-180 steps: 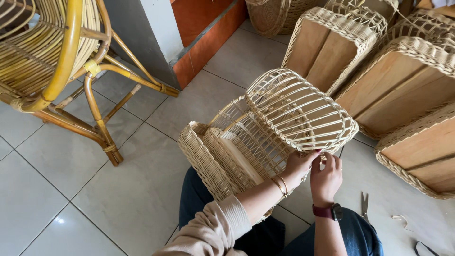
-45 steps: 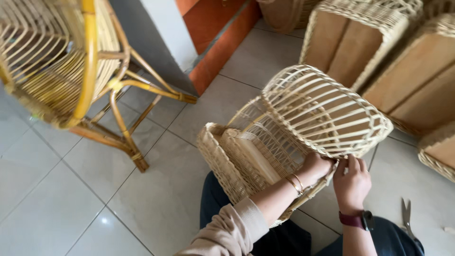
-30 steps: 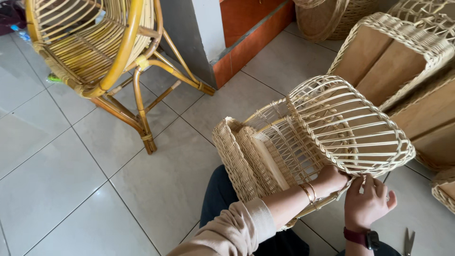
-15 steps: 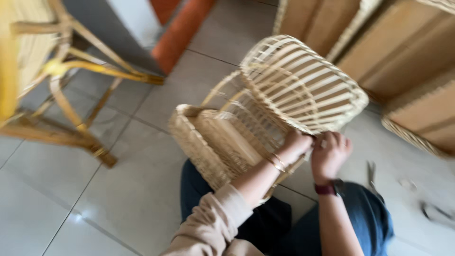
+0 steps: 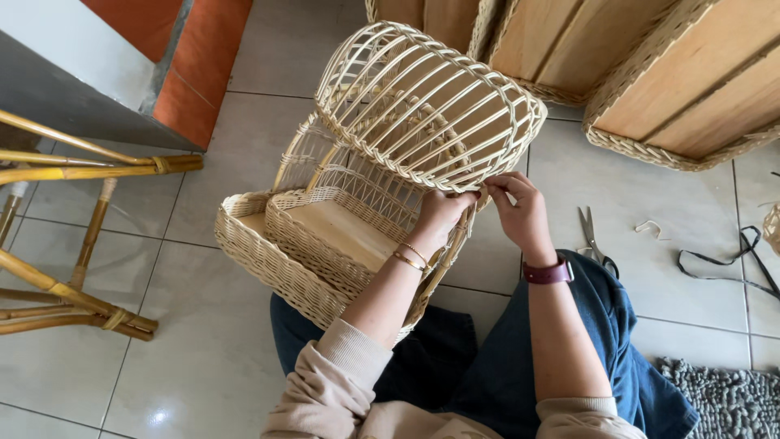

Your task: The person assembles a multi-tiered wicker basket by hand, threading and tying thin strips of material to secure the curved shelves to the frame.

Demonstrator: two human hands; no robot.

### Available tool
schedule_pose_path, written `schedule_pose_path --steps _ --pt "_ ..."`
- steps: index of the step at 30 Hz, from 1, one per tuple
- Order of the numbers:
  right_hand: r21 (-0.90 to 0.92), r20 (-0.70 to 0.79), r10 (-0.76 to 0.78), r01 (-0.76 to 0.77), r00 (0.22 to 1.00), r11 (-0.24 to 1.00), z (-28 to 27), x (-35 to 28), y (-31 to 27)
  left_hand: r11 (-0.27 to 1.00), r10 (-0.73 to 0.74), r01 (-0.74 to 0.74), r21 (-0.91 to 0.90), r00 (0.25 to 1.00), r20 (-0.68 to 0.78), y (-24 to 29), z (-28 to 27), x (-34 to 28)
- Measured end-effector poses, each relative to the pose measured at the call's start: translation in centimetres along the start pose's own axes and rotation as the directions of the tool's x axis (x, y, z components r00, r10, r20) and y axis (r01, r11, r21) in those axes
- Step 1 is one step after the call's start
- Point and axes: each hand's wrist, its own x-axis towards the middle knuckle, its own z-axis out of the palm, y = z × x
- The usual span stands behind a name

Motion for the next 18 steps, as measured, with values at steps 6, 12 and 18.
schedule_pose_path --steps 6,12,18 --pt "0.104 0.018 0.135 -0.136 0.991 0.985 -0.1 0.1 1.9 0.995 0.043 -0.042 -0.090 0.999 0.009 -0.4 -0.3 -0.1" --pt "-0.454 0.101 -0.265 0.282 0.959 0.845 -0.2 0.2 -0.5 0.996 0.029 -0.028 -0.090 0.999 0.012 0.6 -0.2 -0.3" --pt "-0.534 0.152 -0.385 0.404 0.910 0.743 -0.2 -0.1 1.2 0.990 0.053 -0.050 -0.134 0.998 0.018 -1.4 -0.3 0.8"
